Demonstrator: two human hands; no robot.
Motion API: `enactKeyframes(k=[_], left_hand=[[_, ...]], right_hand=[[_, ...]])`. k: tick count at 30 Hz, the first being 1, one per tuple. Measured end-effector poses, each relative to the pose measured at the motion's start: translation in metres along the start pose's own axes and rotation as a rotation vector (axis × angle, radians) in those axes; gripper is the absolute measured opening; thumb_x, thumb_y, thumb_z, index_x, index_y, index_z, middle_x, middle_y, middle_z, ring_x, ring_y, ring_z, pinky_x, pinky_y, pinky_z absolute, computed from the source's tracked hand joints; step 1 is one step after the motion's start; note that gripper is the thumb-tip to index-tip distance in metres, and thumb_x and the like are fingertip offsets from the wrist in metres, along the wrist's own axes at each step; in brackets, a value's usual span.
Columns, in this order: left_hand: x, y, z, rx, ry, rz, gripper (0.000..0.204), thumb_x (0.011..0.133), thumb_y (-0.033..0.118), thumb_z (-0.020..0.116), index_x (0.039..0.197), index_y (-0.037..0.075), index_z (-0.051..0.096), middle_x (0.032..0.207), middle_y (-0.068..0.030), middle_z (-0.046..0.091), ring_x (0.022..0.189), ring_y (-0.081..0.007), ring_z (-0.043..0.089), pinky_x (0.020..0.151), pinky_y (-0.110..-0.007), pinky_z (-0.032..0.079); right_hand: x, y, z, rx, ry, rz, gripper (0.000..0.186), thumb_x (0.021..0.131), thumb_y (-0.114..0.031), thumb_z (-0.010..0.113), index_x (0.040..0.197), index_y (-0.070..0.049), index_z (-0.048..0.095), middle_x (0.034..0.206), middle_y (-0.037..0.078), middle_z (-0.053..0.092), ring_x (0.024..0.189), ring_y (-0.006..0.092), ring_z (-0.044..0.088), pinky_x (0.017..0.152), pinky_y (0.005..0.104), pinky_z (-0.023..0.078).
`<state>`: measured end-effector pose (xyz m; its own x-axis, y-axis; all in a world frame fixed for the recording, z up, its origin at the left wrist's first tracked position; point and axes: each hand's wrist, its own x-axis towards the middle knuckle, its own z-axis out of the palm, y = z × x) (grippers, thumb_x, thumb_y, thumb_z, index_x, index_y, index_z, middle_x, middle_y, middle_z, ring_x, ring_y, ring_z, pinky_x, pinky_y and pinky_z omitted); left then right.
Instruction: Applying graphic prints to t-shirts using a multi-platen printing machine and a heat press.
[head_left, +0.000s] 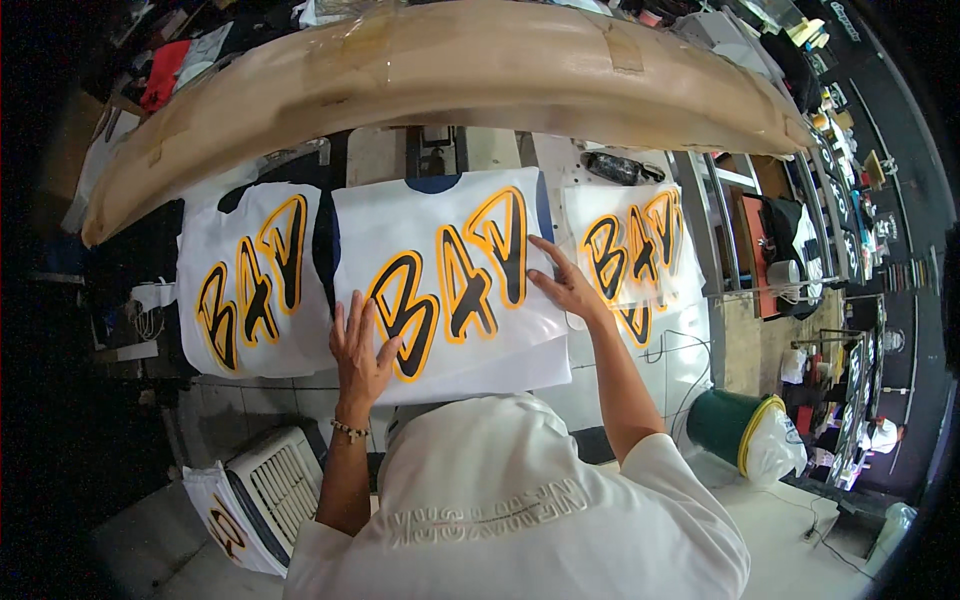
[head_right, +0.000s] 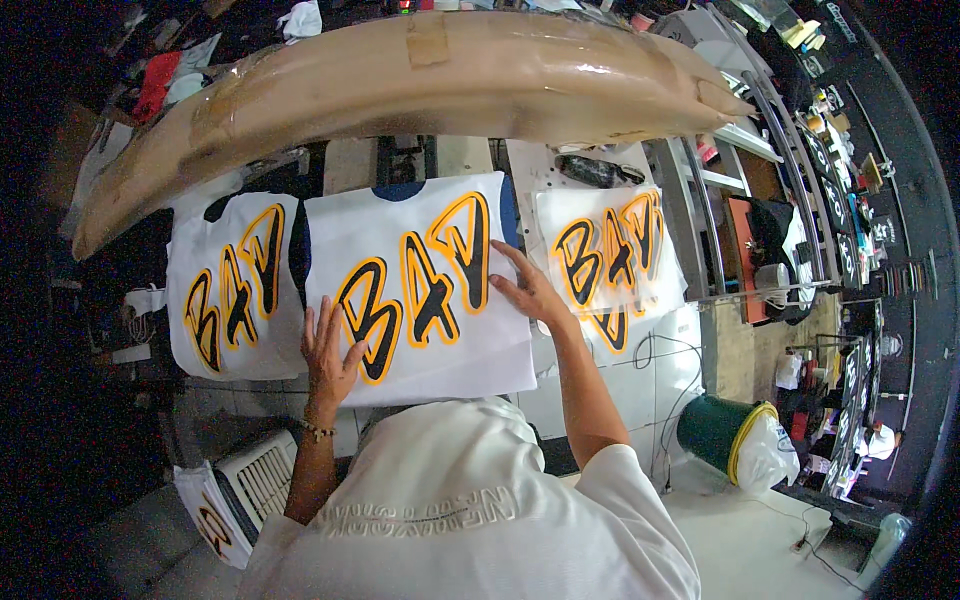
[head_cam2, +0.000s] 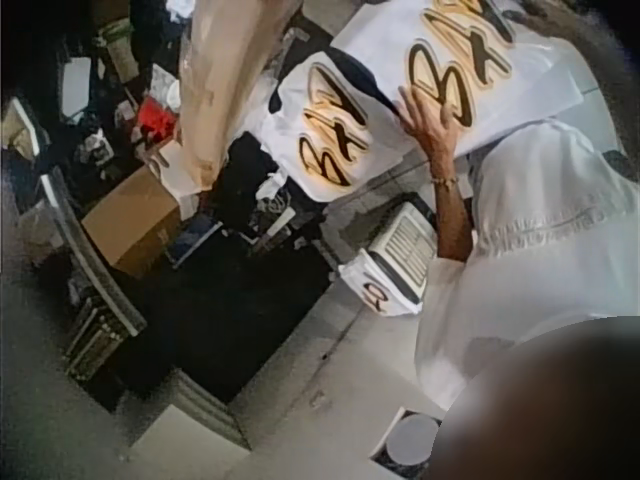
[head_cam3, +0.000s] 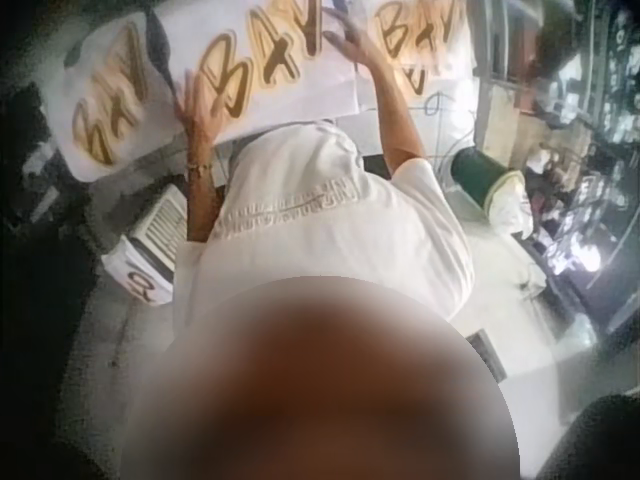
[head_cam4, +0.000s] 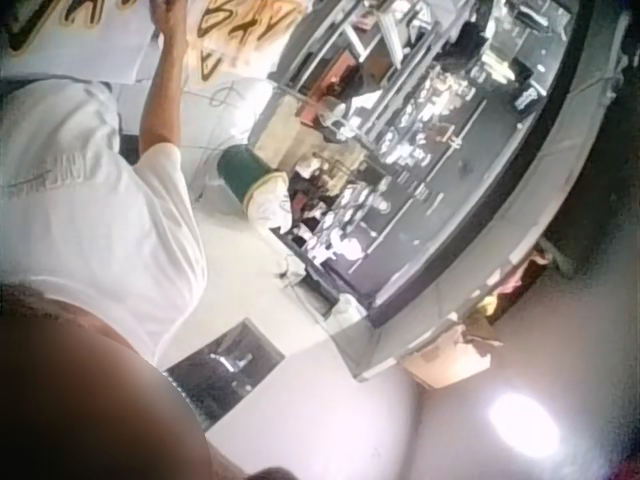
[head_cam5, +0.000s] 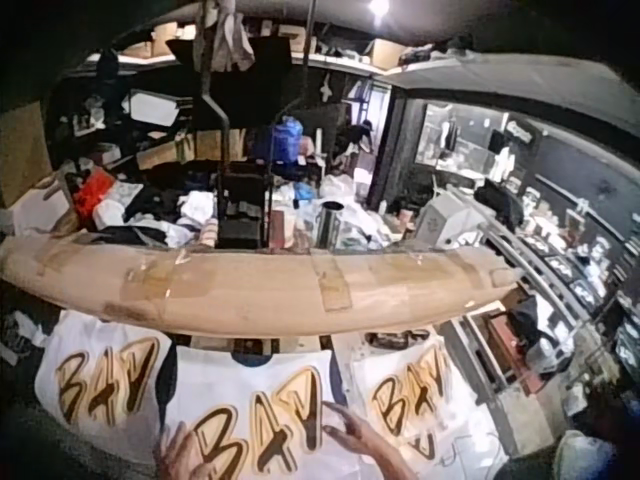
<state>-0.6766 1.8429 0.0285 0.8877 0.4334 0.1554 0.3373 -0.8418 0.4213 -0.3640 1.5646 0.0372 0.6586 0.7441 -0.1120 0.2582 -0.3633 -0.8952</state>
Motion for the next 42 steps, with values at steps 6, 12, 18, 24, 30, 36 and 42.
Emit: enactKeyframes(k=[6,12,18,24,30,36,42], left_hand=[[0.003,0.001,0.000,0.006,0.008,0.009,0.082,0.095,0.036,0.073,0.161,0.002,0.038,0.172,-0.0168,0.030,0.156,-0.0472,0.022,0.122,-0.063,0.023],[0.003,0.008,0.000,0.010,0.033,-0.032,0.081,0.088,0.031,0.077,0.156,0.002,0.043,0.168,-0.0189,0.034,0.154,-0.0484,0.027,0.118,-0.065,0.027],[0.006,0.016,-0.004,0.031,0.038,-0.051,0.082,0.085,0.029,0.078,0.154,0.002,0.044,0.167,-0.0187,0.035,0.154,-0.0479,0.026,0.118,-0.064,0.028],[0.007,0.012,-0.003,-0.046,0.083,-0.002,0.081,0.083,0.025,0.078,0.152,-0.002,0.045,0.166,-0.0216,0.035,0.152,-0.0518,0.027,0.123,-0.062,0.028],[0.006,0.008,0.000,-0.077,0.112,0.041,0.081,0.081,0.022,0.078,0.151,-0.004,0.046,0.165,-0.0229,0.037,0.152,-0.0523,0.028,0.123,-0.063,0.028],[0.008,0.009,0.000,-0.081,0.103,0.024,0.079,0.082,0.022,0.077,0.151,-0.004,0.046,0.163,-0.0256,0.037,0.152,-0.0521,0.029,0.124,-0.063,0.025],[0.006,0.006,0.002,-0.100,0.099,0.031,0.080,0.083,0.018,0.075,0.154,-0.003,0.042,0.165,-0.0266,0.035,0.152,-0.0542,0.027,0.125,-0.064,0.023]], right_hand=[[0.000,0.006,0.005,0.049,0.085,-0.101,0.065,0.097,-0.022,0.077,0.155,-0.015,0.050,0.142,0.011,0.062,0.111,0.0192,0.060,0.091,0.0328,0.050],[-0.006,-0.007,0.005,-0.100,0.109,-0.058,0.061,0.094,-0.025,0.080,0.148,-0.009,0.056,0.139,0.021,0.062,0.135,0.0352,0.057,0.110,0.0418,0.045],[-0.008,-0.010,0.004,-0.162,0.117,-0.118,0.060,0.097,-0.024,0.076,0.151,-0.012,0.054,0.131,0.018,0.065,0.080,0.0185,0.056,0.074,0.0325,0.050],[-0.009,-0.011,0.007,-0.081,0.113,-0.052,0.060,0.098,-0.026,0.074,0.152,-0.012,0.053,0.129,0.019,0.064,0.077,0.0187,0.055,0.075,0.0321,0.050],[-0.006,-0.015,0.004,-0.177,0.095,-0.059,0.060,0.098,-0.028,0.074,0.153,-0.017,0.052,0.128,0.022,0.063,0.085,0.0309,0.064,0.080,0.0402,0.053],[-0.008,-0.016,0.002,-0.159,0.073,0.013,0.062,0.097,-0.031,0.074,0.153,-0.018,0.052,0.122,0.021,0.063,0.090,0.0330,0.064,0.081,0.0418,0.053],[-0.006,-0.014,0.001,-0.182,0.060,-0.029,0.062,0.097,-0.029,0.074,0.153,-0.018,0.052,0.132,0.023,0.059,0.107,0.0380,0.062,0.093,0.0430,0.052]])
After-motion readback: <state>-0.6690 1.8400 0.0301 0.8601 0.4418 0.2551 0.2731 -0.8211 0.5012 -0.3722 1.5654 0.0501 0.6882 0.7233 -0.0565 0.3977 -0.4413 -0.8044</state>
